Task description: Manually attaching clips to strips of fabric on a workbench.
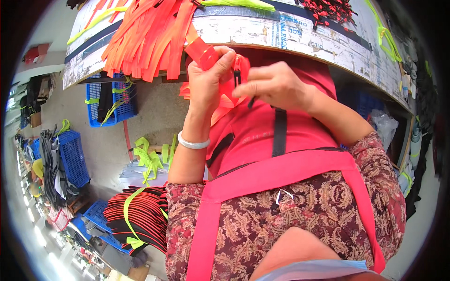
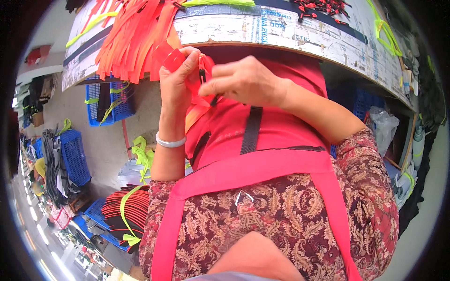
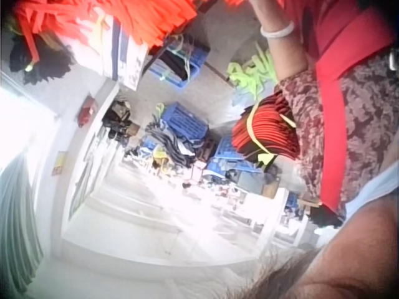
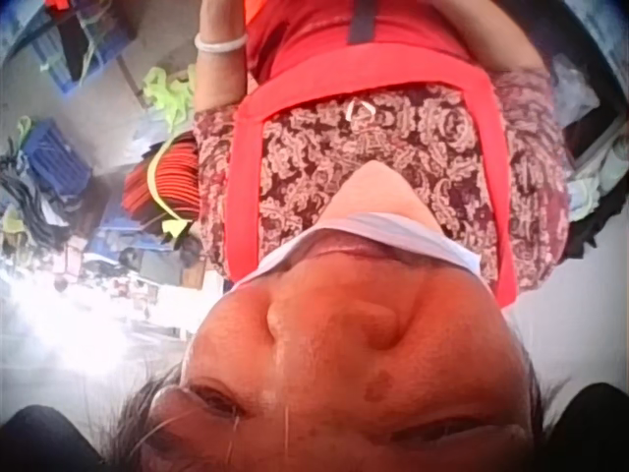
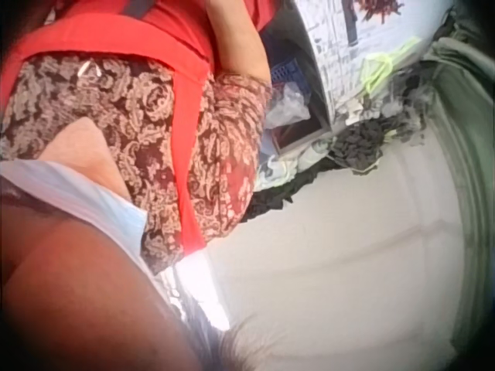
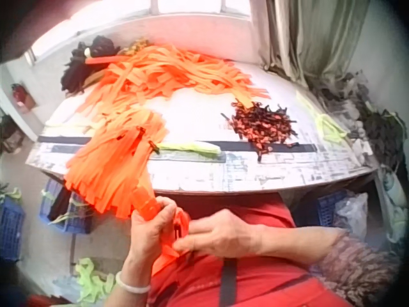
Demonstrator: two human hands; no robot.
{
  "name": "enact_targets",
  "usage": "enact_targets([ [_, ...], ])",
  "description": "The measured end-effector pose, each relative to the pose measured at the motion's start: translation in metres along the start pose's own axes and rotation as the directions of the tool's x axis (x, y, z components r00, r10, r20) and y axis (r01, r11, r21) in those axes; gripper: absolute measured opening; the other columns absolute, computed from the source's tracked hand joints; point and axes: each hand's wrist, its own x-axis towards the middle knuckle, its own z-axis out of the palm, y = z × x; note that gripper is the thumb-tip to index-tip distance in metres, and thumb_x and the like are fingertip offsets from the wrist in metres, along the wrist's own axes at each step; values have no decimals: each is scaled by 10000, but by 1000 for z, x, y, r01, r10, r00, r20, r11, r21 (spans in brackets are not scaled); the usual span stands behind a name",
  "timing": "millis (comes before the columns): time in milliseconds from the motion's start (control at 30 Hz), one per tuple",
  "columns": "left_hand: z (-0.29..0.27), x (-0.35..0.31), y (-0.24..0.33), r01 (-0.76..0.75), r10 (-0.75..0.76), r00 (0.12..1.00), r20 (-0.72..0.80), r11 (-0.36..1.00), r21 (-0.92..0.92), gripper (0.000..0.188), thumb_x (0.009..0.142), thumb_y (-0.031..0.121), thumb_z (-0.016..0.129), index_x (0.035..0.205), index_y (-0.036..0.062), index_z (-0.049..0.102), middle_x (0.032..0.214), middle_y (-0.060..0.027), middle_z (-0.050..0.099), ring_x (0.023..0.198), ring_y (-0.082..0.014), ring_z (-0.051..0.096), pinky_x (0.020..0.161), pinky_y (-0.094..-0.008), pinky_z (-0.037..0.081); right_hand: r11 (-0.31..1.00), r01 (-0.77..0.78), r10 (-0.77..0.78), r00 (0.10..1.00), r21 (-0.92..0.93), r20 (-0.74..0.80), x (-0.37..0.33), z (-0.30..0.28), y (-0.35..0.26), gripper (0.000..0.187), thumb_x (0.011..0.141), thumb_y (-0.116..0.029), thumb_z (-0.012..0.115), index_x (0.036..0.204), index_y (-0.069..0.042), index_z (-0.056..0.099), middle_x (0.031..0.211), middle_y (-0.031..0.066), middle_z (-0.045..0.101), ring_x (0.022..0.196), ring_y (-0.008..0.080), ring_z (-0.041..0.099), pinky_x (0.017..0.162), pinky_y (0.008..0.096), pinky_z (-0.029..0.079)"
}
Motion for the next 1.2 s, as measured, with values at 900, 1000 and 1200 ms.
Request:
enact_targets([
  [900, -63, -17, 54, -265, 364, 889, -278, 904, 336, 120, 881, 69, 652, 985, 14, 675, 815, 19, 616, 615, -19, 494, 522, -159, 363, 671, -639, 644, 754, 376, 133, 66, 10, 35, 368, 852, -390, 665, 933, -32, 649, 677, -23, 557, 651, 50, 495, 580, 234, 405],
  [1000, -75, -26, 62, -241, 364, 879, -309, 897, 370, 131, 880, 83, 655, 991, 18, 679, 768, 26, 603, 552, -16, 449, 486, -166, 321, 590, -573, 685, 728, 568, 22, 118, 5, 85, 407, 828, -423, 690, 723, -52, 562, 609, -7, 487, 504, 80, 419, 484, 238, 344],
  [1200, -72, -28, 36, 2, 3, 979, -204, 1000, 23, 134, 867, 68, 651, 975, -10, 664, 726, -1, 579, 501, -27, 405, 455, -195, 278, 626, -634, 737, 671, 455, -80, 112, 19, 155, 339, 857, -324, 674, 988, -12, 651, 699, -15, 524, 588, 55, 455, 525, 226, 383],
])
